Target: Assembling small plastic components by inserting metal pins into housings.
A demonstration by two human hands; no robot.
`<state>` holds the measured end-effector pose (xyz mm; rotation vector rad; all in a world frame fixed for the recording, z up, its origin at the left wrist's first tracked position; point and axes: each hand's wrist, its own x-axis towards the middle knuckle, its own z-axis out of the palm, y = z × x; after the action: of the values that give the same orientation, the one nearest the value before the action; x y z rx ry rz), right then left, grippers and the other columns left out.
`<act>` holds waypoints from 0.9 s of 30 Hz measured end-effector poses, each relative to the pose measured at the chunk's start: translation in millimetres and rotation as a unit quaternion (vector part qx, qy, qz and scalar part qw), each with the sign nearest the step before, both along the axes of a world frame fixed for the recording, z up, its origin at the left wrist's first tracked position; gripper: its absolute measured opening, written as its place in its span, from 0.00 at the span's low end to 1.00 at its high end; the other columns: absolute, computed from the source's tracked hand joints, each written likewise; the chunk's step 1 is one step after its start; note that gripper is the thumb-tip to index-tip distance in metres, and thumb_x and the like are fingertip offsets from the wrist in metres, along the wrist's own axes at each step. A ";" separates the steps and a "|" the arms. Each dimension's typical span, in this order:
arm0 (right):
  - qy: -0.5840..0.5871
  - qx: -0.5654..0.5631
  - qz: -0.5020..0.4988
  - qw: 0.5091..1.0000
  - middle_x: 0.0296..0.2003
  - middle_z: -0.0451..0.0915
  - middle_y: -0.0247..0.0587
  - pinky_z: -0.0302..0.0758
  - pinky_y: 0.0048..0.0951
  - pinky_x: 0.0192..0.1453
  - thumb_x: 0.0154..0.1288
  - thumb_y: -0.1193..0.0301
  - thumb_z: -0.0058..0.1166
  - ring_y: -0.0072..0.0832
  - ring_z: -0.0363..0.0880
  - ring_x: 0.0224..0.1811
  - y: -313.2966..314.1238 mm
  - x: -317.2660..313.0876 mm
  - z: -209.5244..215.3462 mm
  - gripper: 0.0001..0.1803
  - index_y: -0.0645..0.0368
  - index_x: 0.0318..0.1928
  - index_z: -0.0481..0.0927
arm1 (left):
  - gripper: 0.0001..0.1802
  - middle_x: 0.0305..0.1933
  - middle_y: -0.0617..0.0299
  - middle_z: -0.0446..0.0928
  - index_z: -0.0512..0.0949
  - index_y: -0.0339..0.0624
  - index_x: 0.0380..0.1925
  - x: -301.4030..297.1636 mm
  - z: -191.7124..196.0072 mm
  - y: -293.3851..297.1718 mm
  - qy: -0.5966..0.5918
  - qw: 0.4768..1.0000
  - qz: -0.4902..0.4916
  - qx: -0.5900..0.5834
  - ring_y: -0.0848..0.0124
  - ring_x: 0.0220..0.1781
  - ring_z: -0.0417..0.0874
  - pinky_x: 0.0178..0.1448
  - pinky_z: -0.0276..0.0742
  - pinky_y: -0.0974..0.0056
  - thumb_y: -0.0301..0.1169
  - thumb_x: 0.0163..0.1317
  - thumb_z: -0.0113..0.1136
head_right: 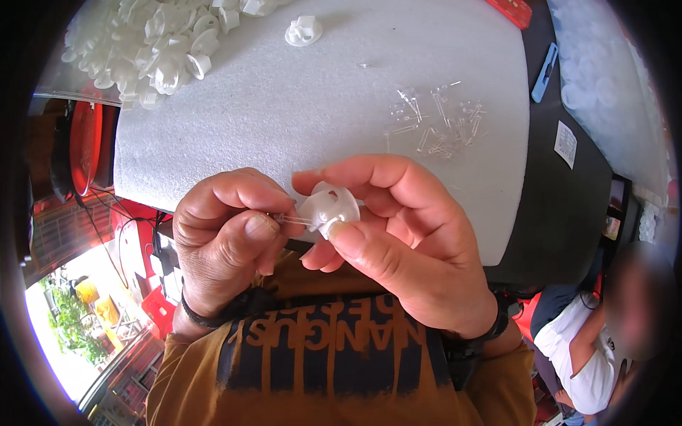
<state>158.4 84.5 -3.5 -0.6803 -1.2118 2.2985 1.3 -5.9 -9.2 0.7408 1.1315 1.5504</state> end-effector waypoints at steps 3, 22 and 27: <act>0.017 -0.003 -0.011 1.000 0.51 0.71 0.61 0.80 0.30 0.39 0.65 0.70 0.49 0.32 0.79 0.37 -1.9 -0.8 -2.2 0.19 0.63 0.54 0.64 | 0.08 0.30 0.53 0.77 0.75 0.31 0.36 0.0 -1.1 0.8 0.002 1.000 0.009 0.011 0.81 0.16 0.68 0.21 0.64 0.77 0.26 0.61 0.55; 0.055 0.012 -0.039 0.998 0.51 0.70 0.59 0.80 0.30 0.43 0.57 0.80 0.55 0.34 0.81 0.38 1.1 5.1 -5.0 0.19 0.61 0.48 0.65 | 0.06 0.32 0.55 0.76 0.75 0.32 0.35 0.8 3.8 5.8 0.147 0.988 -0.023 0.036 0.81 0.20 0.70 0.25 0.67 0.77 0.25 0.61 0.54; 0.057 0.037 -0.046 0.997 0.52 0.68 0.58 0.80 0.31 0.46 0.56 0.82 0.55 0.34 0.79 0.42 2.0 7.1 -4.2 0.19 0.61 0.48 0.66 | 0.06 0.32 0.56 0.75 0.75 0.32 0.36 -1.7 7.0 5.2 0.196 0.979 -0.035 0.043 0.81 0.22 0.71 0.27 0.67 0.76 0.24 0.61 0.54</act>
<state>165.4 86.4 -7.7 -0.5583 -1.1824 2.1744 -0.4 -0.7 -2.2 1.1699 1.3112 1.4359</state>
